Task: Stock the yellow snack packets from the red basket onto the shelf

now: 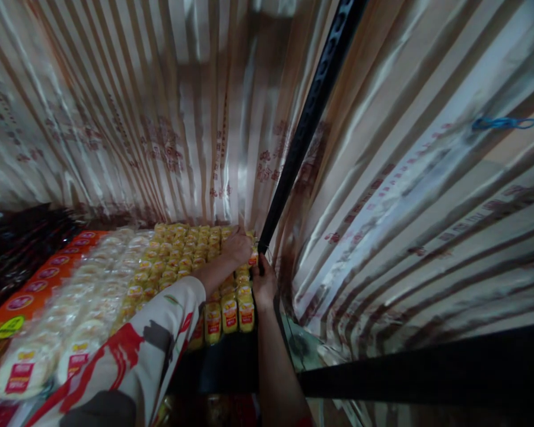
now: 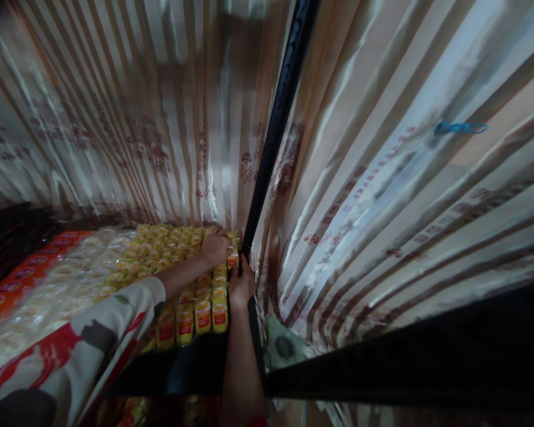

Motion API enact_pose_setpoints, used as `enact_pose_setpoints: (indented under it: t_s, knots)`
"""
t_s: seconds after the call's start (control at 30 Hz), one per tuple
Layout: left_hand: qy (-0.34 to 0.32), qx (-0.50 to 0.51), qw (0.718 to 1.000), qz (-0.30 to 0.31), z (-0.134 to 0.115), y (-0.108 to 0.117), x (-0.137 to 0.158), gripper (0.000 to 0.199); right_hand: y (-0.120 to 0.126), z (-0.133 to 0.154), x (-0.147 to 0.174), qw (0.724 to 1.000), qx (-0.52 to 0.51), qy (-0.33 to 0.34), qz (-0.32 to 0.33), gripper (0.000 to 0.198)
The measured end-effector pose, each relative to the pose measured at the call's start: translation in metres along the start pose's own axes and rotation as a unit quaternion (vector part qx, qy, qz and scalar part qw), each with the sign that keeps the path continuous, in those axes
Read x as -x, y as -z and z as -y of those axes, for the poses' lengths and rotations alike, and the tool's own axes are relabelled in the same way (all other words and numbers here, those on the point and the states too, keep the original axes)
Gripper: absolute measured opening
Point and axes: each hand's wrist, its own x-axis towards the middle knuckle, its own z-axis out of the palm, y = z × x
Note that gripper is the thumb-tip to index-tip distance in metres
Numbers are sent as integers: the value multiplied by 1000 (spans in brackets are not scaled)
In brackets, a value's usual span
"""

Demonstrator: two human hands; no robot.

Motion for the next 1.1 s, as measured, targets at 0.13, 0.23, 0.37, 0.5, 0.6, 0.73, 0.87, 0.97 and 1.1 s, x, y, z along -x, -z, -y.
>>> enact_pose_setpoints:
  t_s: [0.13,0.23,0.37,0.5,0.6,0.73,0.87,0.97,1.1]
  knots:
    - [-1,3,1000,3,0,0,0,21,1,3,7,998,-63,-6,24,43]
    - [4,25,1000,-6,1,-1,1,22,0,3,9,996,-83,-10,24,39]
    - [30,36,999,-5,-1,-3,2,23,-1,1,5,999,-49,8,21,31]
    - [52,21,998,0,-5,-5,1,24,-3,-2,-1,1000,-22,-1,19,29]
    - [61,15,998,5,-7,-6,-1,26,-5,-3,-1,1000,-7,-6,13,31]
    - [68,10,998,6,-8,-8,-2,26,-6,-3,0,1000,-17,-14,9,34]
    - [57,4,998,2,-9,-8,-1,24,-4,-2,1,1000,-24,-13,11,34]
    - [23,6,1000,-1,-9,-5,1,22,-2,-1,2,999,-45,-10,11,37]
    - [33,54,997,-34,-16,6,10,24,2,5,4,997,-70,-25,26,39]
